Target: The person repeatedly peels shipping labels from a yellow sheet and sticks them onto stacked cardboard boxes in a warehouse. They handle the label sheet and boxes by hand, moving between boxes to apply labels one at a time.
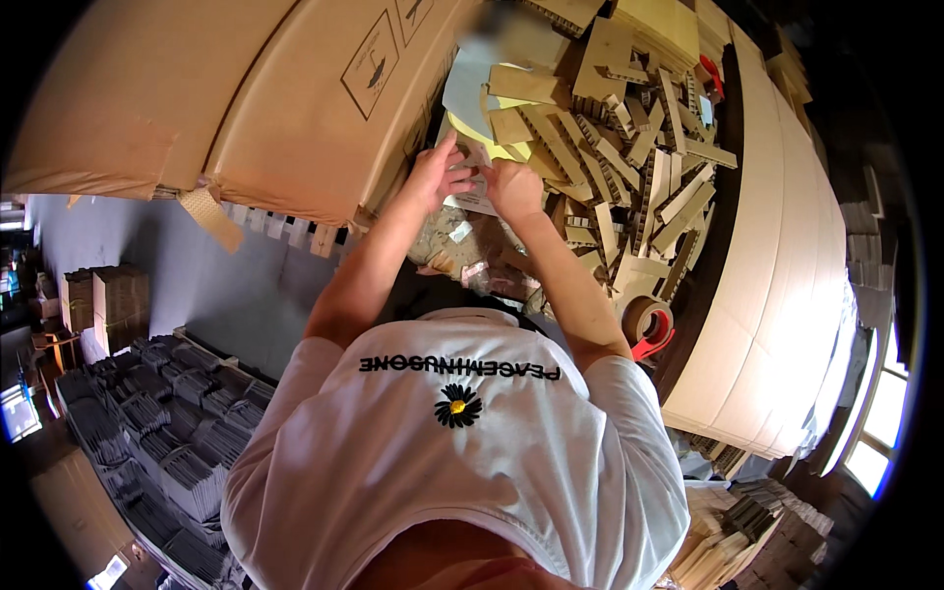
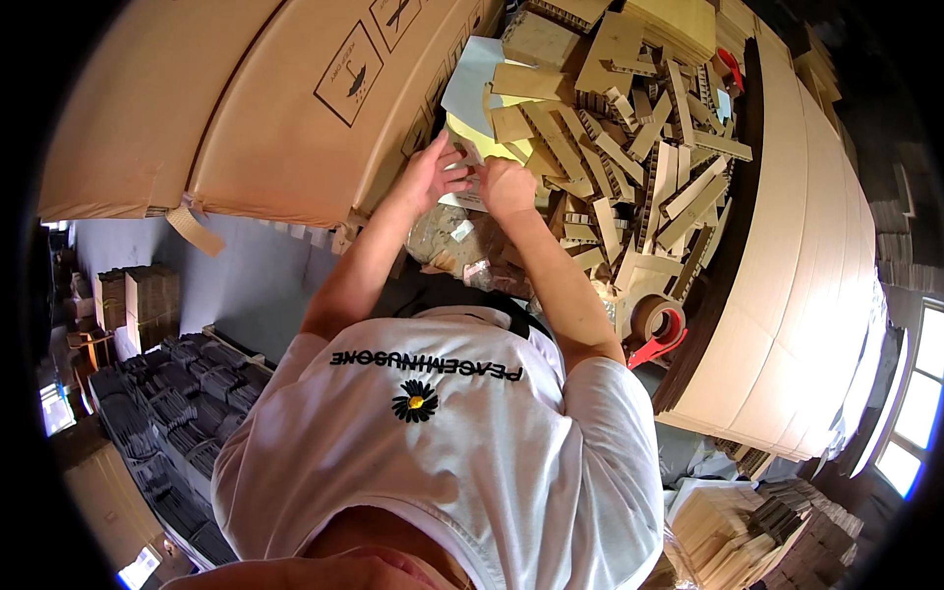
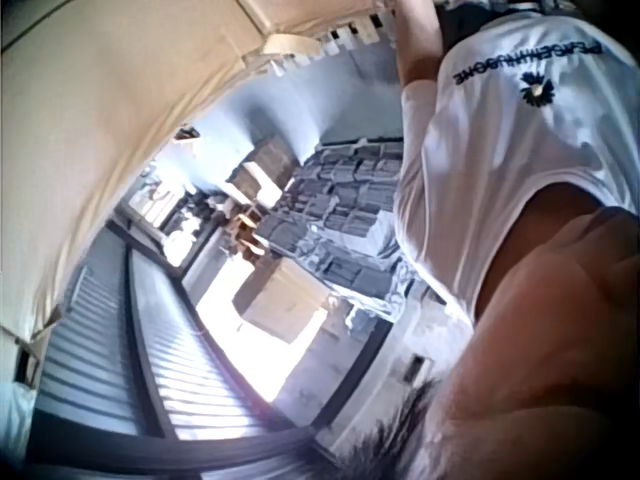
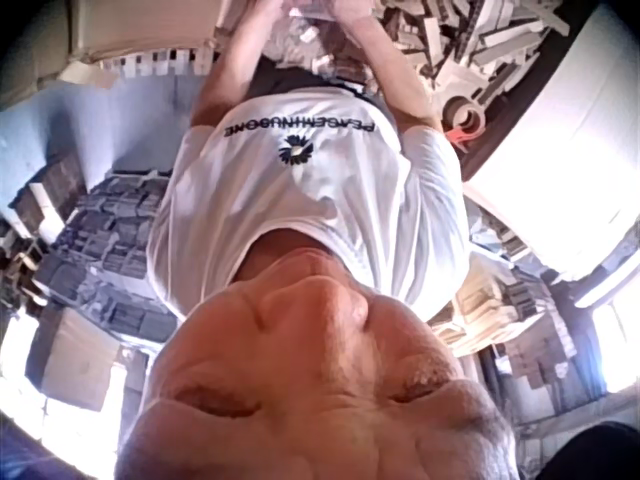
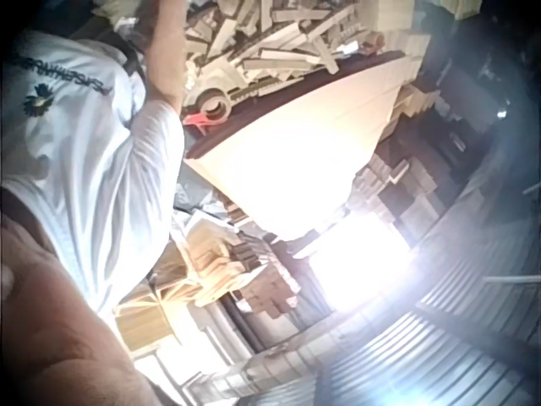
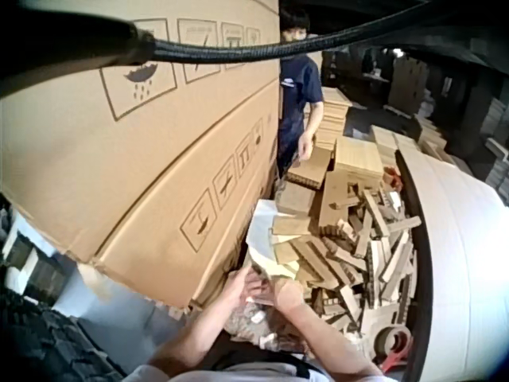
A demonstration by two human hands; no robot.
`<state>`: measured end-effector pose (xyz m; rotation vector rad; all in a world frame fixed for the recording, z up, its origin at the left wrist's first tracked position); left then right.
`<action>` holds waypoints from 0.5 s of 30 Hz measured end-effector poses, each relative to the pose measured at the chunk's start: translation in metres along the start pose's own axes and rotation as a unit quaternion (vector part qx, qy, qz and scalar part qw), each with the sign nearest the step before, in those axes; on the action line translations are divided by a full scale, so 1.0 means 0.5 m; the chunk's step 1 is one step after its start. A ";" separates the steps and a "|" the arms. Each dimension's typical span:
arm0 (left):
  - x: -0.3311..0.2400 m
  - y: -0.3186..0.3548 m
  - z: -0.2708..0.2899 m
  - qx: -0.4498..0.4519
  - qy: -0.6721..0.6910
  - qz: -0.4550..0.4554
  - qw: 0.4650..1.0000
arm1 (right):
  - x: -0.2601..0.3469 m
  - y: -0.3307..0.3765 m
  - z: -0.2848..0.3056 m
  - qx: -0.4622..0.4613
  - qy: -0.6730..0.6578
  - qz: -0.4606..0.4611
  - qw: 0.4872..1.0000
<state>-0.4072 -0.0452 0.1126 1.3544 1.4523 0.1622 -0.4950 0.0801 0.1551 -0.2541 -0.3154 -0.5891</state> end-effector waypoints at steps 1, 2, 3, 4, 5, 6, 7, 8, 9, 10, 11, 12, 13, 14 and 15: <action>-0.003 -0.009 -0.003 0.000 -0.021 0.010 1.000 | -0.014 -0.004 0.000 0.010 -0.011 -0.032 0.999; -0.006 -0.015 -0.014 0.051 -0.020 0.018 0.998 | -0.022 -0.003 0.004 0.006 -0.015 -0.037 0.999; -0.008 -0.020 -0.024 0.102 -0.020 0.025 0.994 | -0.030 -0.002 0.007 0.001 -0.019 -0.042 0.999; -0.010 -0.027 -0.032 0.152 -0.022 0.032 0.988 | -0.032 -0.001 0.011 -0.005 -0.024 -0.049 0.998; -0.013 -0.038 -0.030 0.140 -0.037 0.036 0.989 | -0.037 -0.003 0.014 -0.007 -0.034 -0.067 0.997; -0.014 -0.048 -0.027 0.128 -0.052 0.040 0.990 | -0.038 -0.003 0.017 -0.001 -0.044 -0.065 0.997; -0.014 -0.056 -0.024 0.116 -0.069 0.044 0.990 | -0.039 -0.004 0.020 0.003 -0.054 -0.064 0.996; -0.012 -0.061 -0.020 0.111 -0.054 0.053 0.991 | -0.041 -0.004 0.022 0.007 -0.065 -0.063 0.996; -0.009 -0.066 -0.016 0.106 -0.038 0.063 0.992 | -0.046 -0.002 0.024 0.005 -0.100 -0.069 0.993; -0.010 -0.066 -0.019 0.101 -0.024 0.073 0.992 | -0.057 0.001 0.024 0.001 -0.134 -0.075 0.988; -0.013 -0.049 -0.032 0.112 0.050 0.088 0.989 | -0.068 0.005 0.026 -0.002 -0.168 -0.080 0.982; -0.007 -0.060 -0.023 0.083 0.029 0.076 0.993 | -0.083 0.008 0.035 -0.052 -0.162 -0.092 0.981; -0.002 -0.061 -0.013 0.054 0.010 0.063 0.996 | -0.098 0.010 0.044 -0.100 -0.156 -0.101 0.977; -0.001 -0.065 -0.006 0.024 -0.008 0.049 0.998 | -0.113 0.012 0.055 -0.149 -0.149 -0.110 0.971; 0.003 -0.065 0.011 -0.051 -0.043 0.043 0.997 | -0.119 0.011 0.069 -0.204 -0.155 -0.063 0.964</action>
Point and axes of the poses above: each hand's wrist, its own y-axis away from the middle knuckle, its own z-axis out of the back of the hand, x = y × z, the point moved 5 cm from there along -y, towards the middle knuckle, and after that the axes turned 8 degrees about z, right-handed, at the moved point
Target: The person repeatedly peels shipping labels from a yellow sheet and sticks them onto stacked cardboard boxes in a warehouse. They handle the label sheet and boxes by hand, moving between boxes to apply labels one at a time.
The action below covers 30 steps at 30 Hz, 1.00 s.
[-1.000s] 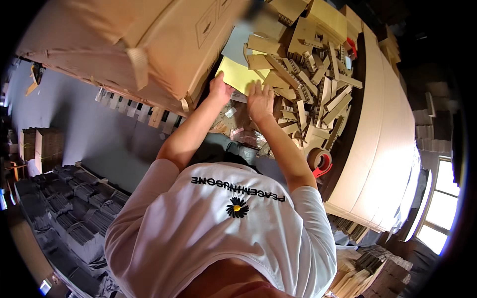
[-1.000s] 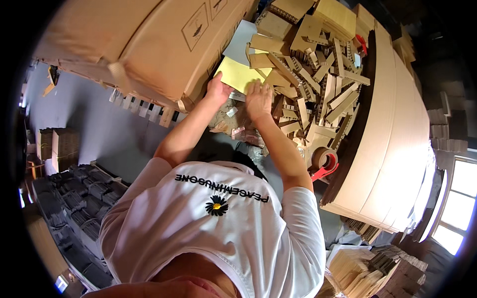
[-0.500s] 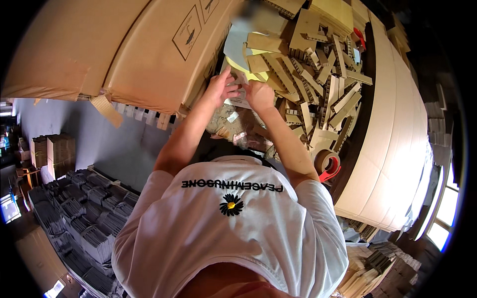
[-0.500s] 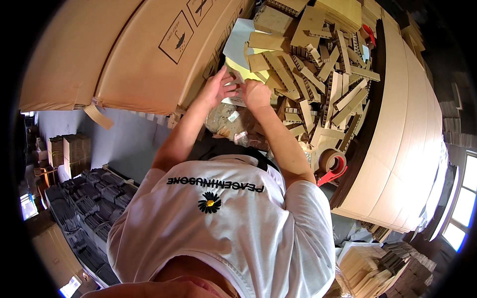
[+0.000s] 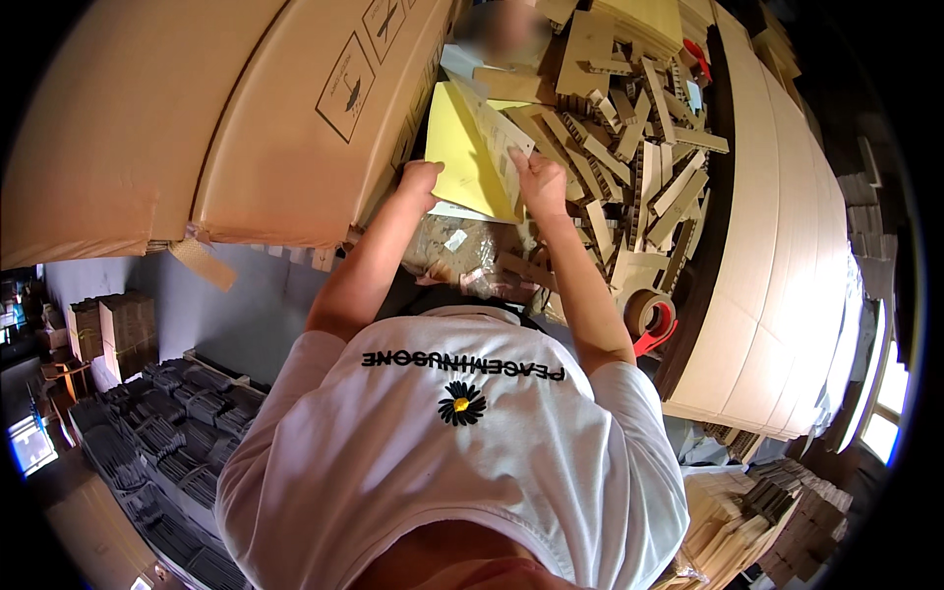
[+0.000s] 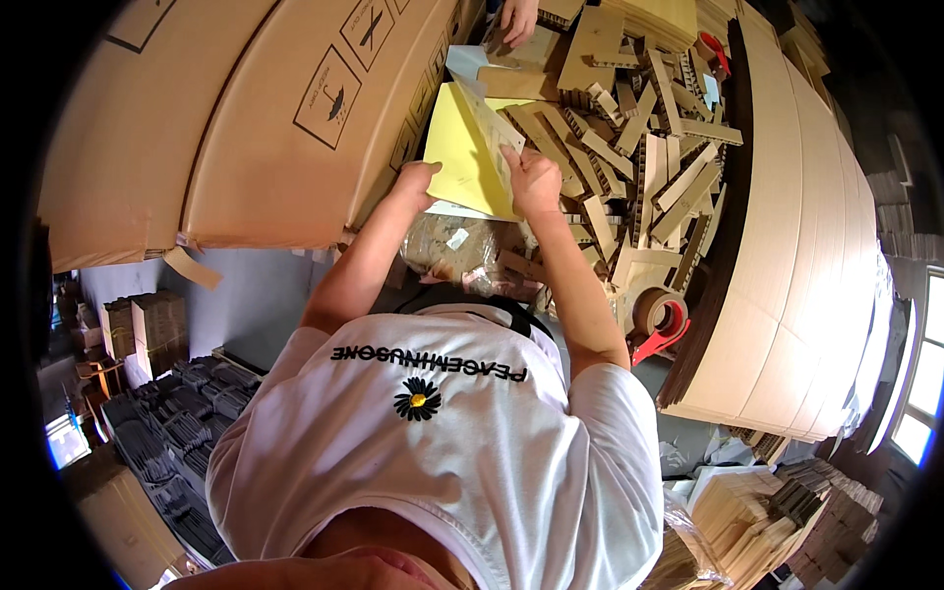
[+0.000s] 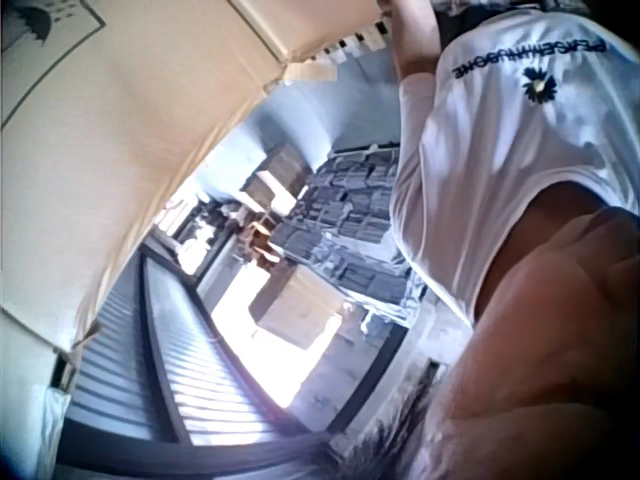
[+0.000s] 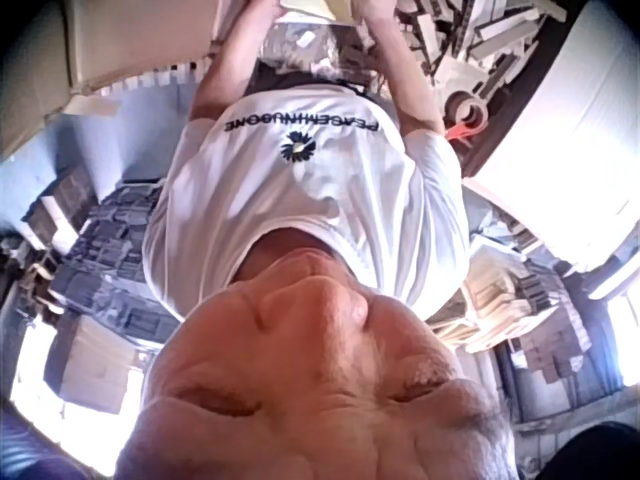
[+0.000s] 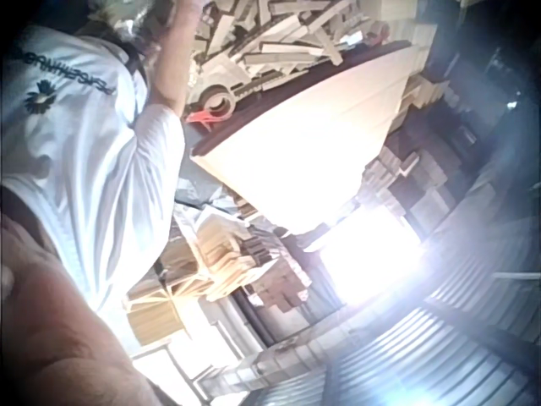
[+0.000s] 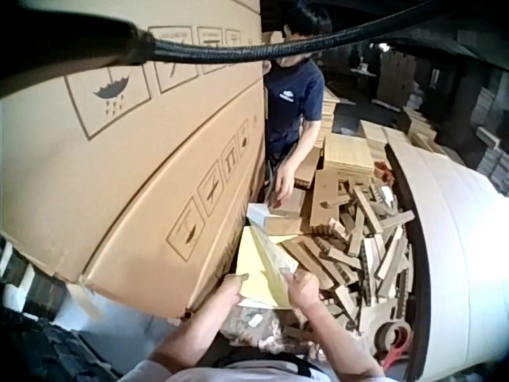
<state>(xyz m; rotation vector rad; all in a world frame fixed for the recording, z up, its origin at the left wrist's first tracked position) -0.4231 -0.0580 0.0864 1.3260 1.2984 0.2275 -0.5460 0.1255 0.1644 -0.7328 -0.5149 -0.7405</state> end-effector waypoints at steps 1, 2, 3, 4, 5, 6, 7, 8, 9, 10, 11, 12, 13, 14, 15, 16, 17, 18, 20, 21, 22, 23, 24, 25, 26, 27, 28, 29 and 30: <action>-0.007 -0.003 0.003 0.000 -0.018 -0.038 0.999 | 0.007 -0.007 0.008 -0.012 -0.017 0.000 1.000; -0.014 -0.004 0.007 0.000 -0.036 -0.076 0.996 | 0.013 -0.012 0.017 -0.024 -0.035 0.000 0.999; -0.021 -0.006 0.010 -0.001 -0.053 -0.115 0.992 | 0.019 -0.021 0.026 -0.035 -0.053 0.001 0.998; -0.042 0.015 -0.009 0.005 -0.071 -0.148 0.986 | 0.035 -0.032 0.046 -0.056 -0.044 0.029 0.997; -0.051 0.016 -0.006 0.008 -0.079 -0.154 0.985 | 0.054 -0.052 0.062 -0.058 -0.038 0.033 0.997; -0.064 0.018 0.005 0.011 -0.086 -0.161 0.983 | 0.074 -0.071 0.076 -0.060 -0.033 0.038 0.997; -0.082 0.019 0.004 0.017 -0.097 -0.170 0.980 | 0.089 -0.092 0.092 -0.066 -0.026 0.043 0.997; -0.093 0.042 0.000 -0.004 -0.117 -0.178 0.977 | 0.096 -0.115 0.107 -0.117 -0.038 0.070 0.990; -0.097 0.055 -0.004 -0.011 -0.125 -0.175 0.977 | 0.096 -0.150 0.123 -0.146 -0.047 0.092 0.984; -0.099 0.067 -0.001 -0.020 -0.134 -0.171 0.976 | 0.087 -0.180 0.135 -0.160 -0.022 0.096 0.982; -0.103 0.072 0.006 -0.030 -0.141 -0.168 0.975 | 0.083 -0.214 0.147 -0.174 0.002 0.103 0.979; -0.092 0.057 0.023 -0.028 -0.112 -0.187 0.976 | 0.078 -0.243 0.157 -0.184 0.005 0.096 0.978; -0.079 0.036 0.045 -0.057 -0.168 -0.211 0.961 | 0.076 -0.271 0.164 -0.191 0.007 0.091 0.977; -0.074 0.022 0.071 -0.090 -0.219 -0.238 0.942 | 0.077 -0.304 0.159 -0.192 0.018 0.087 0.977; -0.074 0.017 0.083 -0.120 -0.272 -0.260 0.919 | 0.081 -0.334 0.160 -0.191 0.019 0.072 0.979; -0.075 0.023 0.076 -0.126 -0.289 -0.268 0.910 | 0.067 -0.359 0.162 -0.195 0.035 0.054 0.979; -0.073 0.034 0.069 -0.131 -0.307 -0.275 0.902 | 0.053 -0.383 0.166 -0.197 0.051 0.035 0.978; -0.074 0.043 0.062 -0.137 -0.325 -0.282 0.892 | 0.038 -0.407 0.172 -0.198 0.054 0.019 0.979; -0.064 0.047 0.080 -0.161 -0.393 -0.307 0.852 | 0.028 -0.442 0.174 -0.189 0.050 -0.006 0.981; -0.056 0.048 0.086 -0.172 -0.427 -0.318 0.829 | 0.026 -0.451 0.181 -0.200 0.057 0.004 0.978; -0.048 0.063 0.083 -0.176 -0.437 -0.302 0.829 | 0.023 -0.458 0.187 -0.212 0.066 0.014 0.975; -0.037 0.059 0.080 -0.168 -0.423 -0.294 0.840 | 0.020 -0.463 0.195 -0.223 0.075 0.024 0.972; -0.030 0.059 0.073 -0.159 -0.409 -0.287 0.851 | 0.008 -0.465 0.211 -0.259 0.043 0.009 0.965; -0.014 0.058 0.087 -0.160 -0.394 -0.274 0.863 | 0.008 -0.464 0.218 -0.246 -0.006 -0.037 0.969; 0.002 0.043 0.093 -0.152 -0.392 -0.258 0.870 | -0.010 -0.467 0.226 -0.266 -0.017 -0.034 0.963; 0.014 0.033 0.105 -0.127 -0.358 -0.256 0.889 | -0.028 -0.469 0.238 -0.288 -0.027 -0.032 0.957; 0.026 0.031 0.106 -0.100 -0.323 -0.249 0.907 | -0.040 -0.460 0.252 -0.277 -0.029 -0.057 0.959; 0.041 0.027 0.115 -0.075 -0.285 -0.245 0.924 | -0.043 -0.449 0.269 -0.266 -0.033 -0.080 0.960; 0.050 0.009 0.133 -0.064 -0.256 -0.251 0.931 | -0.055 -0.442 0.276 -0.288 -0.065 -0.109 0.949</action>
Point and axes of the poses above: each hand's wrist, its own y-axis away from the middle knuckle, its own z-axis out of the back of the hand, x = y × z, the point moved 5 cm from there along -y, towards the middle knuckle, and after that the axes turned 8 degrees about z, right-handed, at the moved point
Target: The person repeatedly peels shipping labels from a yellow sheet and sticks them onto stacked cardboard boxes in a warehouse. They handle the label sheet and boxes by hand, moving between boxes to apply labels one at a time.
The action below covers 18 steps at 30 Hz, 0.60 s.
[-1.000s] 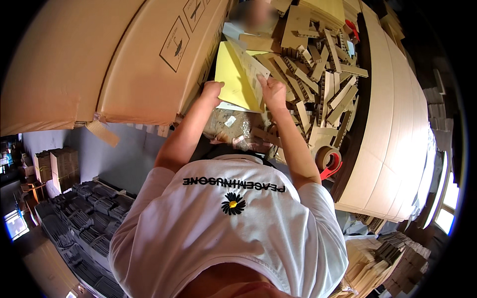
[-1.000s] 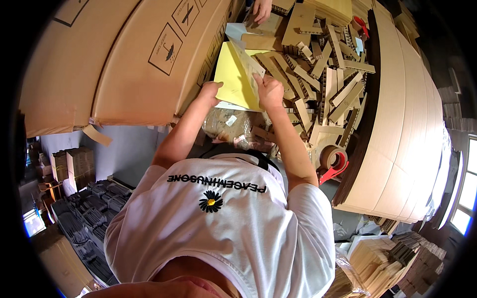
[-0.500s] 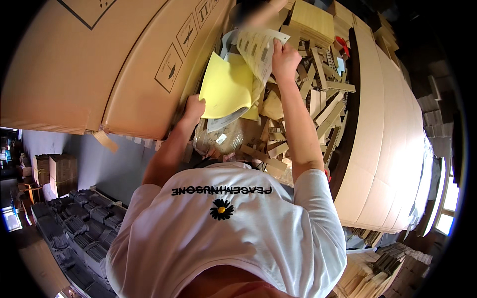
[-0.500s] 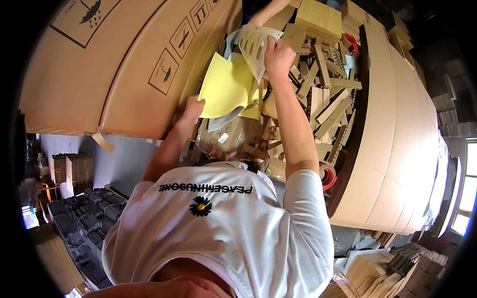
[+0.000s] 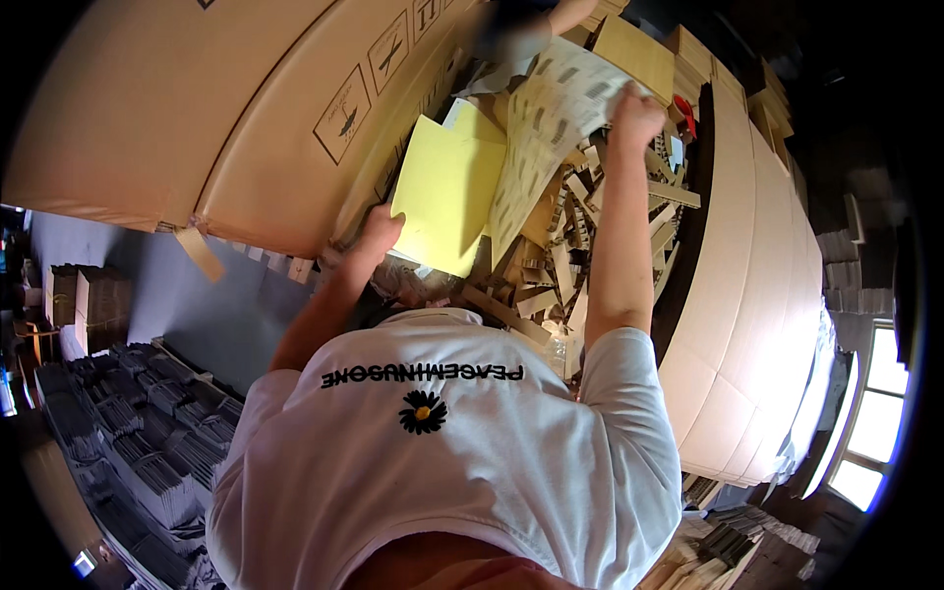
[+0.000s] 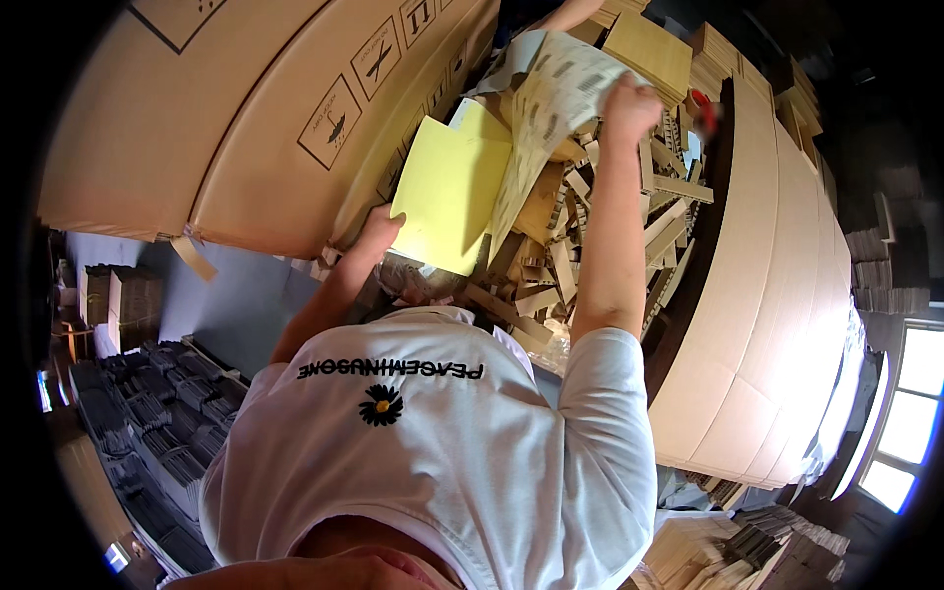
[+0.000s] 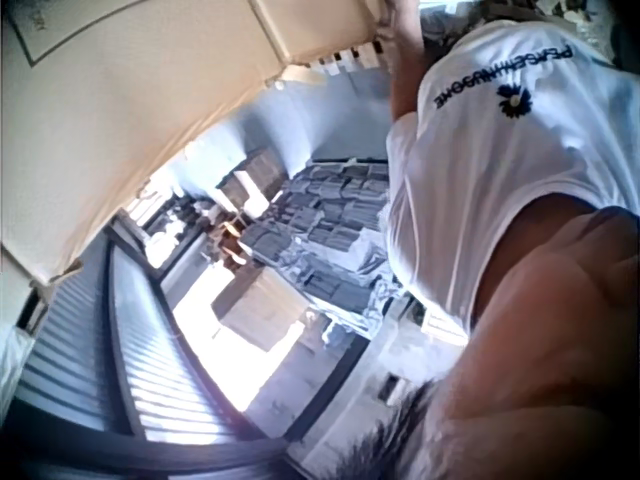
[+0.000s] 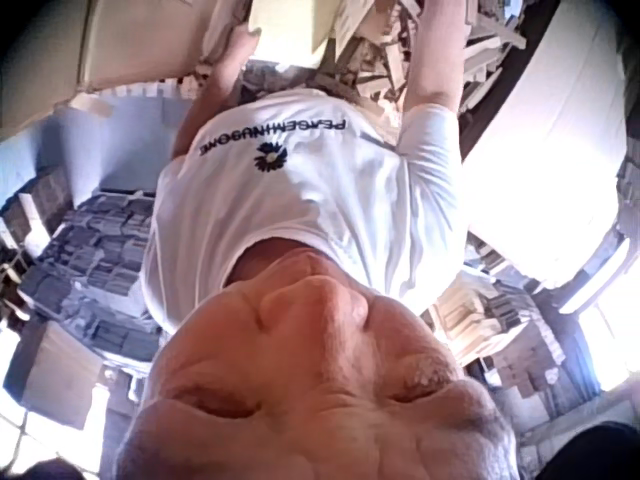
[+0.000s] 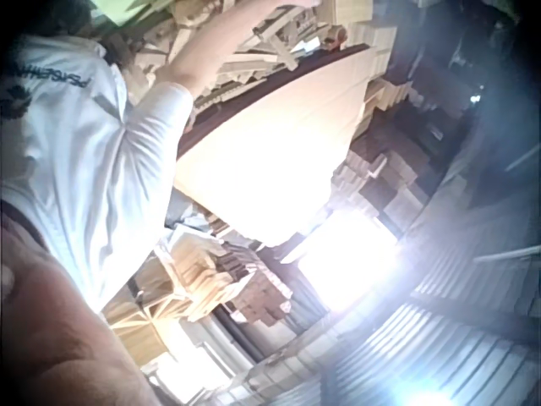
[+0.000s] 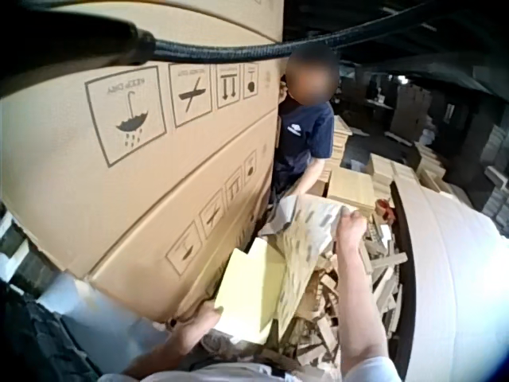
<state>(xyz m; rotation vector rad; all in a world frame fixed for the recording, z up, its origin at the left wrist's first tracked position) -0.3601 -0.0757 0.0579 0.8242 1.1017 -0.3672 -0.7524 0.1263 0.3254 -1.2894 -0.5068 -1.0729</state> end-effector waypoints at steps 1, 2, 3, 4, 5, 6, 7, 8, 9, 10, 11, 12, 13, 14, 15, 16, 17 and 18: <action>0.003 -0.008 -0.010 0.023 0.066 0.028 0.997 | -0.055 -0.022 0.019 -0.005 -0.016 -0.030 0.999; 0.014 -0.002 -0.003 0.031 0.131 0.064 0.989 | -0.045 -0.008 0.038 0.003 -0.058 -0.044 0.997; 0.003 -0.003 -0.015 0.062 0.191 0.093 0.975 | -0.118 -0.038 0.075 -0.004 -0.098 -0.114 0.989; -0.010 0.005 -0.019 0.086 0.222 0.144 0.960 | -0.158 -0.046 0.099 -0.009 -0.147 -0.145 0.978; -0.018 0.011 -0.017 0.097 0.247 0.164 0.950 | -0.179 -0.041 0.118 -0.012 -0.199 -0.177 0.964; -0.025 0.019 -0.019 0.108 0.272 0.184 0.938 | -0.198 -0.038 0.138 -0.011 -0.202 -0.198 0.959; -0.035 0.027 -0.022 0.120 0.295 0.203 0.926 | -0.207 -0.029 0.161 -0.012 -0.207 -0.220 0.953; -0.047 0.037 -0.025 0.147 0.299 0.195 0.922 | -0.205 -0.014 0.176 -0.019 -0.216 -0.231 0.949; -0.057 0.043 -0.026 0.149 0.301 0.202 0.920 | -0.200 0.002 0.190 -0.022 -0.224 -0.235 0.946; -0.071 0.045 -0.032 0.157 0.300 0.208 0.918 | -0.212 0.011 0.216 -0.011 -0.218 -0.229 0.949; -0.080 0.050 -0.035 0.159 0.302 0.217 0.915 | -0.211 0.029 0.229 0.008 -0.213 -0.225 0.951; -0.087 0.053 -0.041 0.145 0.278 0.246 0.917 | -0.209 0.051 0.240 0.025 -0.229 -0.224 0.947; -0.090 0.050 -0.046 0.160 0.291 0.239 0.913 | -0.199 0.079 0.250 0.008 -0.251 -0.235 0.939; -0.090 0.047 -0.045 0.170 0.308 0.231 0.907 | -0.192 0.105 0.246 0.015 -0.280 -0.241 0.929; -0.087 0.049 -0.045 0.180 0.325 0.222 0.901 | -0.186 0.129 0.245 0.021 -0.309 -0.247 0.918; -0.091 0.048 -0.052 0.180 0.325 0.210 0.904 | -0.181 0.145 0.250 -0.003 -0.328 -0.254 0.910; -0.090 0.051 -0.050 0.177 0.325 0.211 0.905 | -0.177 0.162 0.253 -0.027 -0.346 -0.260 0.901; -0.089 0.055 -0.048 0.174 0.324 0.212 0.905 | -0.176 0.171 0.256 -0.051 -0.365 -0.266 0.891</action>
Point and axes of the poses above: each hand's wrist, its own y-axis away from the middle knuckle, its own z-axis out of the back of the hand, x = y × z, the point moved 5 cm from there along -y, towards the middle knuckle, and after that the axes turned 8 degrees about z, right-handed, at the moved point
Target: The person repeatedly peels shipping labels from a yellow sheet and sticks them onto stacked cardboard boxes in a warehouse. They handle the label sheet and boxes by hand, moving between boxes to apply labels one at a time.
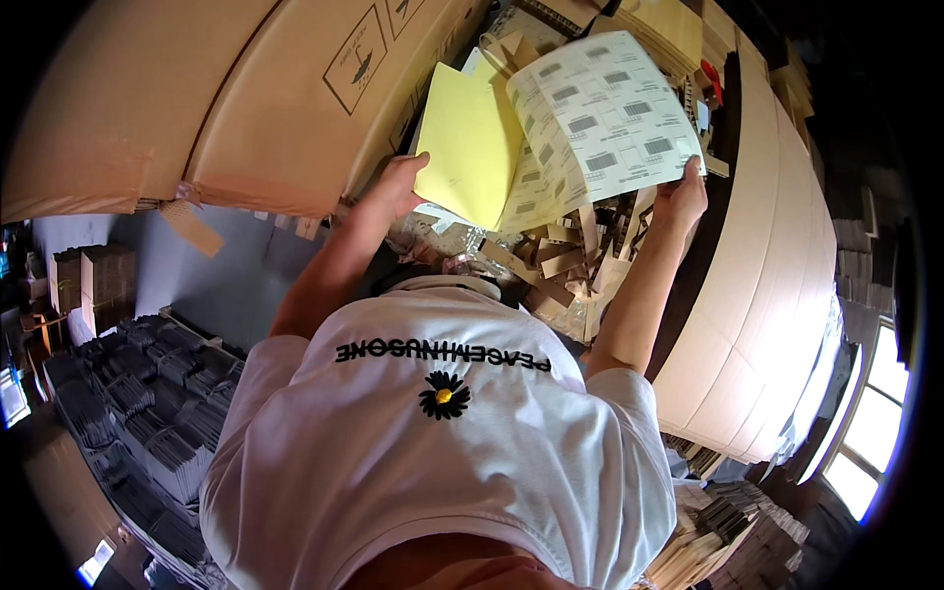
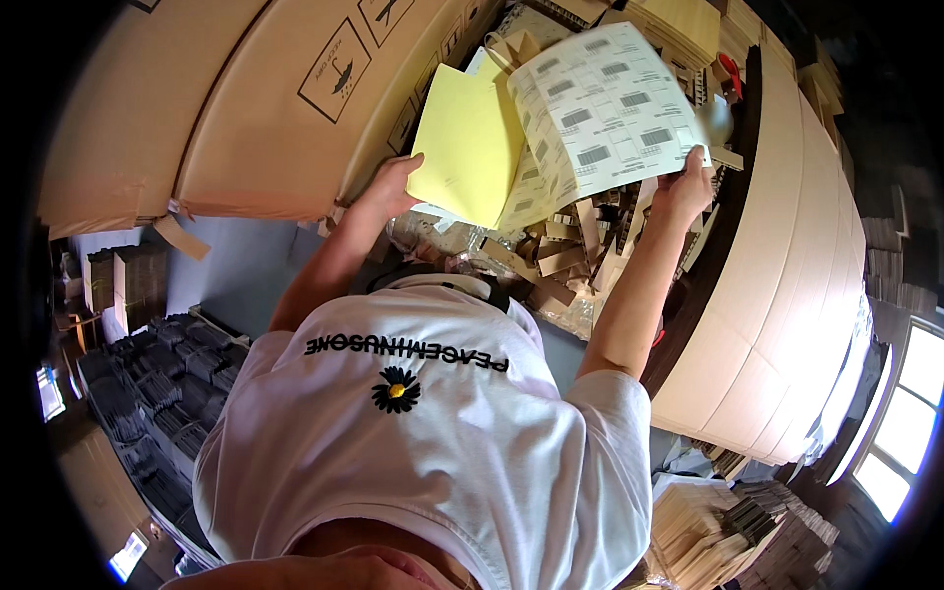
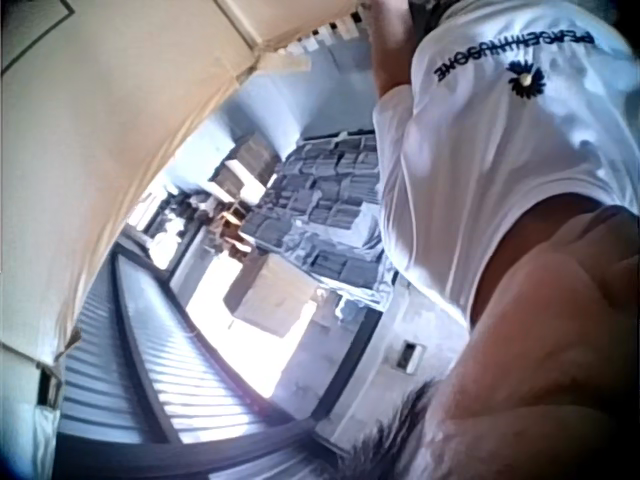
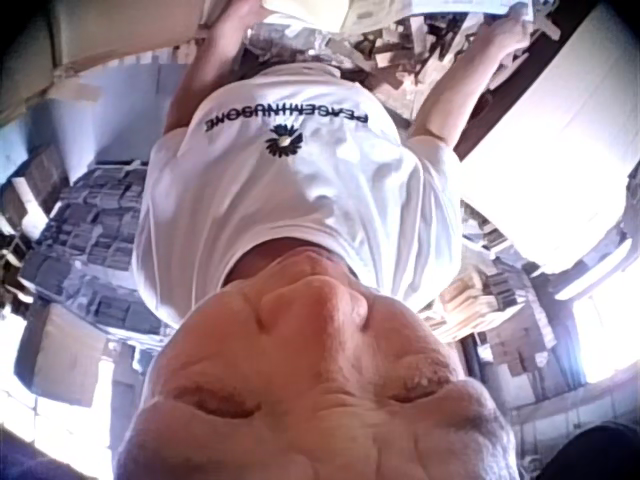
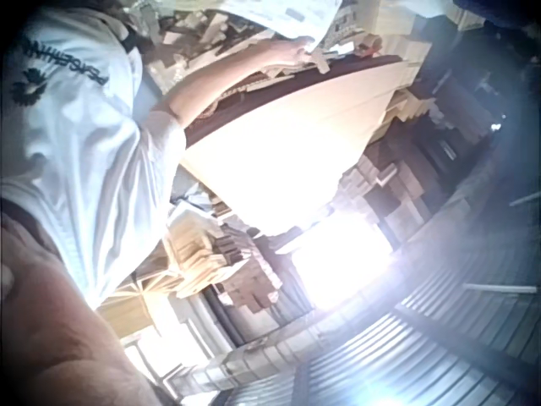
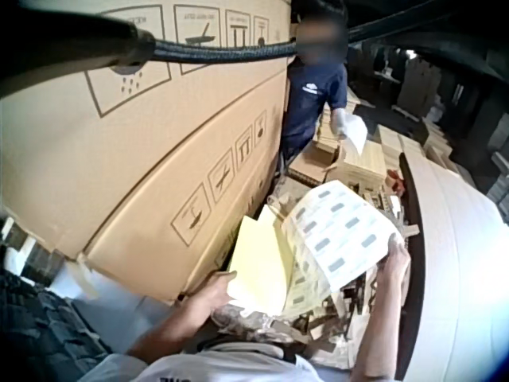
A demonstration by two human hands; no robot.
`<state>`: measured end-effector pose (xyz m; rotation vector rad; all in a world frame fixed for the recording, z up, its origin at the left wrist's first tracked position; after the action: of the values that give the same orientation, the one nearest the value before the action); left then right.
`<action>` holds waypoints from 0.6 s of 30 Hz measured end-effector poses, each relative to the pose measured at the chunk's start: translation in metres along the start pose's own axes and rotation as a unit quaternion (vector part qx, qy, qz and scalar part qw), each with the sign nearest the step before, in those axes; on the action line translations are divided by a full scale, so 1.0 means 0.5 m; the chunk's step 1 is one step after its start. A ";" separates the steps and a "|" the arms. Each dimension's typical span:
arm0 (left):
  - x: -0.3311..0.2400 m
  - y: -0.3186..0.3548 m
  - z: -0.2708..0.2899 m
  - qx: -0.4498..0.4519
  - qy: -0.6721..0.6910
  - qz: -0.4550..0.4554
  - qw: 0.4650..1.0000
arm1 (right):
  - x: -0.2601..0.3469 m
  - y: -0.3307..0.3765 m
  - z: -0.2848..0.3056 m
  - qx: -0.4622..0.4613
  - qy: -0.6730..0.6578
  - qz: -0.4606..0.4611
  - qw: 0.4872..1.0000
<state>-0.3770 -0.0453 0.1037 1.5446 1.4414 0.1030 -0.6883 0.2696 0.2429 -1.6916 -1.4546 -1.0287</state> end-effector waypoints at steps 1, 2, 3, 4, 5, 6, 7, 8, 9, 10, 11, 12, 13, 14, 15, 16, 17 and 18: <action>-0.001 0.000 -0.001 0.001 -0.002 -0.001 1.000 | 0.017 -0.003 -0.008 0.014 -0.007 0.011 1.000; 0.003 -0.006 0.007 0.012 0.001 0.003 1.000 | 0.043 -0.011 -0.023 0.028 -0.013 0.021 0.999; 0.007 -0.008 0.020 0.023 0.005 0.008 1.000 | 0.068 -0.023 -0.036 0.042 -0.019 0.031 0.998; 0.008 -0.016 0.019 0.039 0.006 0.015 0.999 | 0.100 -0.055 -0.036 0.067 0.017 0.058 0.996; 0.008 -0.016 0.019 0.026 -0.004 0.013 1.000 | 0.141 -0.067 -0.070 0.064 0.021 0.081 0.994; 0.008 -0.017 0.015 0.016 -0.017 0.013 1.000 | 0.189 -0.096 -0.095 0.072 -0.020 0.081 0.994; 0.007 -0.015 0.019 -0.001 -0.026 0.010 1.000 | 0.242 -0.117 -0.122 0.045 -0.011 0.104 0.994; 0.008 -0.018 0.025 -0.007 -0.031 0.004 0.999 | 0.308 -0.142 -0.149 0.074 0.003 0.148 0.986; 0.012 -0.017 0.045 -0.025 -0.027 -0.007 0.999 | 0.396 -0.072 -0.215 0.056 0.171 0.273 0.945; 0.013 -0.019 0.049 -0.030 -0.031 -0.012 0.999 | 0.461 -0.063 -0.228 0.042 0.244 0.309 0.919; 0.011 -0.017 0.042 -0.029 -0.029 -0.017 0.999 | 0.481 -0.085 -0.207 0.034 0.245 0.344 0.906; 0.008 -0.010 0.031 -0.027 -0.028 -0.022 0.999 | 0.504 -0.129 -0.179 0.026 0.248 0.379 0.891; 0.007 -0.008 0.023 -0.025 -0.026 -0.027 0.999 | 0.528 -0.177 -0.149 0.019 0.251 0.414 0.875; 0.010 -0.015 0.029 0.000 -0.016 -0.040 0.999 | 0.543 -0.217 -0.129 0.016 0.253 0.448 0.858; 0.014 -0.019 0.042 0.021 -0.002 -0.055 0.998 | 0.533 -0.227 -0.125 -0.019 0.374 0.499 0.781; 0.016 -0.022 0.043 0.024 -0.004 -0.059 0.998 | 0.529 -0.231 -0.112 -0.078 0.484 0.541 0.683; 0.018 -0.029 0.039 0.032 0.000 -0.056 0.998 | 0.486 -0.261 -0.079 -0.080 0.400 0.477 0.778; 0.019 -0.032 0.033 0.014 -0.010 -0.038 0.999 | 0.441 -0.288 -0.042 -0.097 0.283 0.412 0.861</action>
<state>-0.3749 -0.0501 0.0793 1.5064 1.4887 0.0220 -0.8187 0.3746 0.4475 -1.6802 -0.1883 -1.0398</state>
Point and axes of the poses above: each hand's wrist, its own y-axis away from the middle knuckle, its own z-axis out of the back of the hand, x = y × z, the point moved 5 cm from there along -y, towards the middle knuckle, and after that the axes turned 8 degrees about z, right-handed, at the moved point
